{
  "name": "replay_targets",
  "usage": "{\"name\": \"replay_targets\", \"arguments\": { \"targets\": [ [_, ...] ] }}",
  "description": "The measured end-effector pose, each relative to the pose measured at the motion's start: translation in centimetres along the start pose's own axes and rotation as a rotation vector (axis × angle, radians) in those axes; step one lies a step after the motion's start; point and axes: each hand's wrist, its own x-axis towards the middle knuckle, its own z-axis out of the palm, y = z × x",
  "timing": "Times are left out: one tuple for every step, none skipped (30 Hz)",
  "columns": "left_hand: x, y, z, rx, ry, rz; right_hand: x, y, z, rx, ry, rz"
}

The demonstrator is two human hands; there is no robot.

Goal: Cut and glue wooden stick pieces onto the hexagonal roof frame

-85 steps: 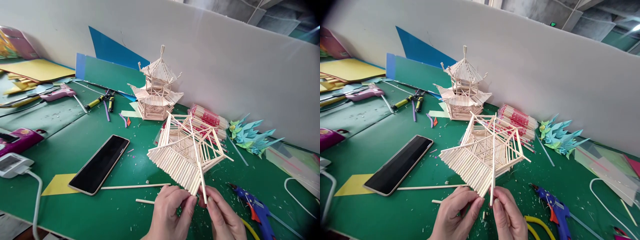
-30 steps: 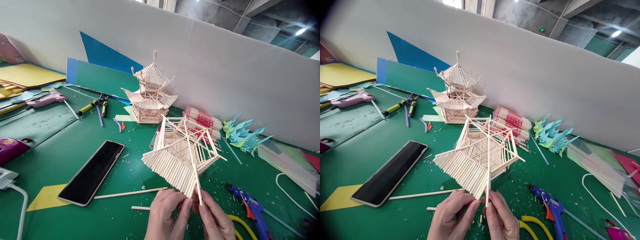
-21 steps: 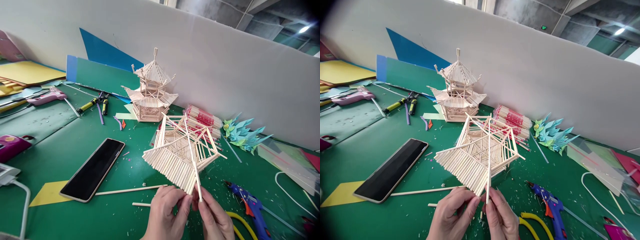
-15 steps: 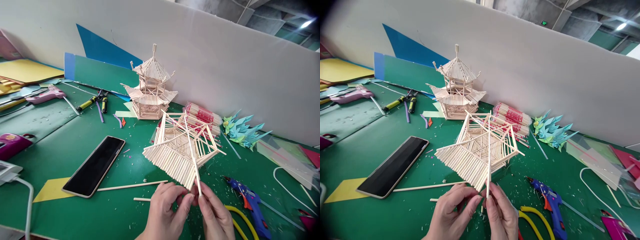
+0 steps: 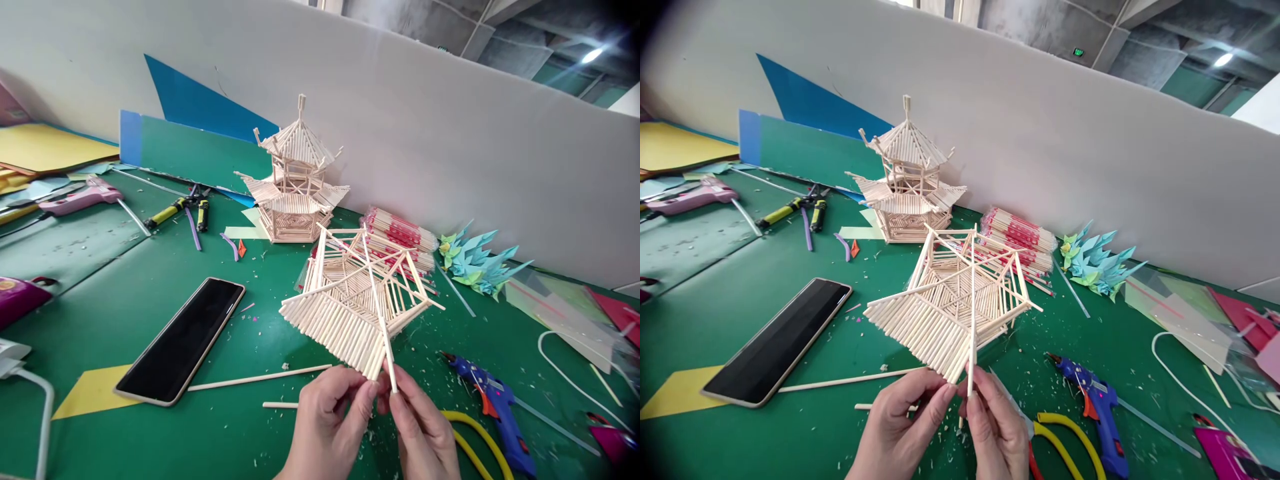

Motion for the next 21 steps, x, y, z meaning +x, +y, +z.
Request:
{"name": "replay_targets", "arguments": {
  "targets": [
    [0.0,0.0,0.0,0.001,-0.001,-0.002,0.0,0.0,0.0,-0.003,-0.002,0.006],
    [0.0,-0.1,0.0,0.003,0.001,-0.002,0.0,0.0,0.0,-0.004,-0.002,0.01],
    [0.0,-0.1,0.0,0.006,0.003,0.0,0.0,0.0,0.0,-0.001,-0.003,0.01],
    [0.0,-0.2,0.0,0.009,0.002,0.004,0.0,0.1,0.0,0.004,-0.004,0.008],
    [0.1,-0.2,0.0,0.01,0.001,0.01,0.0,0.1,0.0,0.009,-0.005,0.003],
    [0.1,-0.2,0.1,0.011,-0.001,0.013,0.1,0.2,-0.1,0.012,-0.003,0.002],
    [0.2,-0.2,0.1,0.01,0.0,0.011,0.1,0.3,-0.2,0.009,0.001,0.007],
    [0.2,-0.1,0.1,0.011,0.0,0.008,0.2,0.4,-0.5,0.004,-0.006,0.02],
    [0.2,-0.1,0.1,0.018,0.001,0.004,0.3,0.5,-0.8,-0.005,-0.024,0.036],
    [0.2,0.0,0.1,0.034,0.0,0.002,0.3,0.6,-1.1,-0.015,-0.046,0.053],
    [0.0,0.1,0.0,0.062,-0.006,0.001,0.4,0.7,-1.5,-0.021,-0.065,0.067],
    [-0.2,0.1,-0.2,0.105,-0.025,0.003,0.5,0.8,-1.9,-0.023,-0.076,0.075],
    [-0.6,0.0,-0.4,0.155,-0.059,0.009,0.5,0.9,-2.2,-0.021,-0.071,0.077],
    [-1.0,-0.2,-0.8,0.21,-0.111,0.02,0.5,1.0,-2.5,-0.02,-0.048,0.075],
    [-1.6,-0.5,-1.3,0.263,-0.169,0.034,0.4,1.0,-2.8,-0.02,-0.012,0.069],
    [-2.2,-0.9,-1.9,0.314,-0.222,0.054,0.3,1.1,-3.0,-0.023,0.02,0.056],
    [-2.8,-1.4,-2.6,0.361,-0.27,0.078,0.2,1.2,-3.2,-0.033,0.04,0.035],
    [-3.4,-2.0,-3.4,0.419,-0.267,0.103,0.0,1.3,-3.3,-0.044,0.054,0.004],
    [-3.9,-2.6,-4.3,0.491,-0.232,0.134,-0.2,1.4,-3.3,-0.058,0.06,-0.032],
    [-4.3,-3.2,-5.1,0.569,-0.216,0.162,-0.4,1.6,-3.3,-0.075,0.063,-0.073],
    [-4.6,-3.7,-5.9,0.661,-0.233,0.164,-0.6,1.8,-3.3,-0.097,0.064,-0.111]
  ]
}}
